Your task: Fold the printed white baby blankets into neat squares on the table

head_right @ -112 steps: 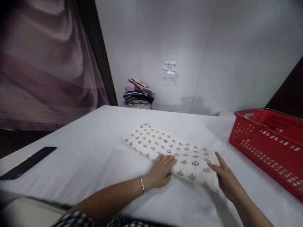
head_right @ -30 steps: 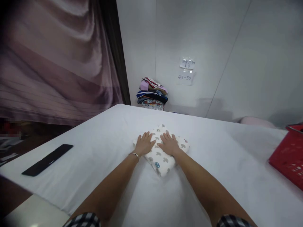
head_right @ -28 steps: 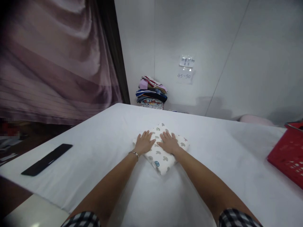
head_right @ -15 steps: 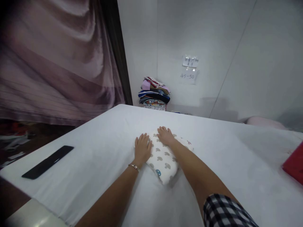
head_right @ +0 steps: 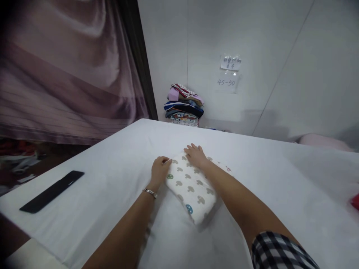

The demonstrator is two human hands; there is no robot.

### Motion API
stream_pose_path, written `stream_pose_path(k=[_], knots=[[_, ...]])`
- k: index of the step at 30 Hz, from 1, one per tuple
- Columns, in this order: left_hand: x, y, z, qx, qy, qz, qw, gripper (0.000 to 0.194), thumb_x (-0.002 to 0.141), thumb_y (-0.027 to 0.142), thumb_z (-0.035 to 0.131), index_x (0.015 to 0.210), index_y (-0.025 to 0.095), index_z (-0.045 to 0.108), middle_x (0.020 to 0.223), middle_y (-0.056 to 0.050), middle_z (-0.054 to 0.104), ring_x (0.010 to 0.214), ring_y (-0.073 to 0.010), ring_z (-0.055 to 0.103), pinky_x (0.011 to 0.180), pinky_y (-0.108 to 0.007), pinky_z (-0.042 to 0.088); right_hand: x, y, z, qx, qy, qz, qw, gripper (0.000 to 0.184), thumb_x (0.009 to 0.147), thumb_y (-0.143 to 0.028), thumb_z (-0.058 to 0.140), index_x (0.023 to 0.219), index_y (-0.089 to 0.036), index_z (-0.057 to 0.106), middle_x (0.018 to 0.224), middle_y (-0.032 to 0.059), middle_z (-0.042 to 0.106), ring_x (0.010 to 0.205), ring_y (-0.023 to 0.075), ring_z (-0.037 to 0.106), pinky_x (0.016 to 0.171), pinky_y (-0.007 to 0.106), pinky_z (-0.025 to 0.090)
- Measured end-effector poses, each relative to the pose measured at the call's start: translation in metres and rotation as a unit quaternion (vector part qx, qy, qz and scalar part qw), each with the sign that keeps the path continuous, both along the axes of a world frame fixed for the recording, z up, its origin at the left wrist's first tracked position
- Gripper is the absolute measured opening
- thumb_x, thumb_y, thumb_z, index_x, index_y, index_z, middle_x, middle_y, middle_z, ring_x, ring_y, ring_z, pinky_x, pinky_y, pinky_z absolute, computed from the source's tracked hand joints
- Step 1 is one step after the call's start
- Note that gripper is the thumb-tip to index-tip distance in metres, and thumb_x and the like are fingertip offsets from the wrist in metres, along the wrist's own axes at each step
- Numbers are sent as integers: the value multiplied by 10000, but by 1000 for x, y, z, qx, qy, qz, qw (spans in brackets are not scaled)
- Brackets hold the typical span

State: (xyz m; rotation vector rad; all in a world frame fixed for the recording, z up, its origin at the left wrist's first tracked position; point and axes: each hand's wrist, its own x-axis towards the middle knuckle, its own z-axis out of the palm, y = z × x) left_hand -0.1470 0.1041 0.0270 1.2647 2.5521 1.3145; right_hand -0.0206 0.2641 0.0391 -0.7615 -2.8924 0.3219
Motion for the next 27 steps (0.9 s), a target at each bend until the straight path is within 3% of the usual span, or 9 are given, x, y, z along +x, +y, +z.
stream_pose_path(k=[2,5,9,15,18,20,23,27], knots=[[-2,0,-3,20,-16,8,1000,148,793,316,523,730,207,601,811,-33,617,819,-178,561,761,-288,413,-5,4,2,-3,17,1,1000,347,900,-275,356,1170,-241,571,1376,59,461,1353,257,238,1059,502,159],[-4,1,-10,-9,-51,22,998,160,790,332,517,738,204,600,805,-33,625,777,-177,564,714,-288,413,-14,7,1,-4,49,-25,998,309,906,-214,334,1001,-221,628,1167,63,611,1279,222,361,1035,432,212],[-6,2,-18,-2,-77,21,997,186,807,341,494,752,205,608,802,-24,649,762,-169,574,710,-281,409,-22,10,-1,5,65,-35,997,304,910,-192,327,952,-195,628,1073,74,635,1126,189,486,1014,352,227],[-7,4,-18,6,-86,24,996,177,809,311,488,778,216,634,841,-32,672,780,-177,586,727,-283,411,-32,18,-5,-25,31,-49,998,295,898,-212,352,954,-188,640,982,88,668,953,212,573,891,345,352],[-8,4,-18,-3,-80,21,997,179,804,306,485,765,213,633,831,-36,673,775,-181,586,720,-286,408,-27,15,5,-34,25,-45,998,311,898,-216,362,1071,-197,621,1147,86,629,1125,232,509,973,387,308],[-8,3,-18,-7,-73,19,997,184,803,311,481,761,212,631,825,-38,672,778,-185,586,721,-289,407,-13,4,16,-31,32,-48,998,355,905,-261,376,1208,-201,551,1337,86,503,1291,252,351,1043,443,224],[-9,4,-17,-14,-66,18,998,191,801,307,474,760,209,632,829,-40,672,791,-191,588,726,-293,409,22,-23,25,-11,74,-38,996,460,925,-381,347,1349,-216,417,1476,68,313,1384,250,159,1088,486,117],[-8,5,-14,-34,-57,20,998,203,804,304,466,791,203,641,865,-53,673,823,-205,592,742,-302,418,67,-58,17,-38,39,-22,998,536,917,-489,318,1390,-243,370,1485,57,293,1387,257,159,1105,488,72]])
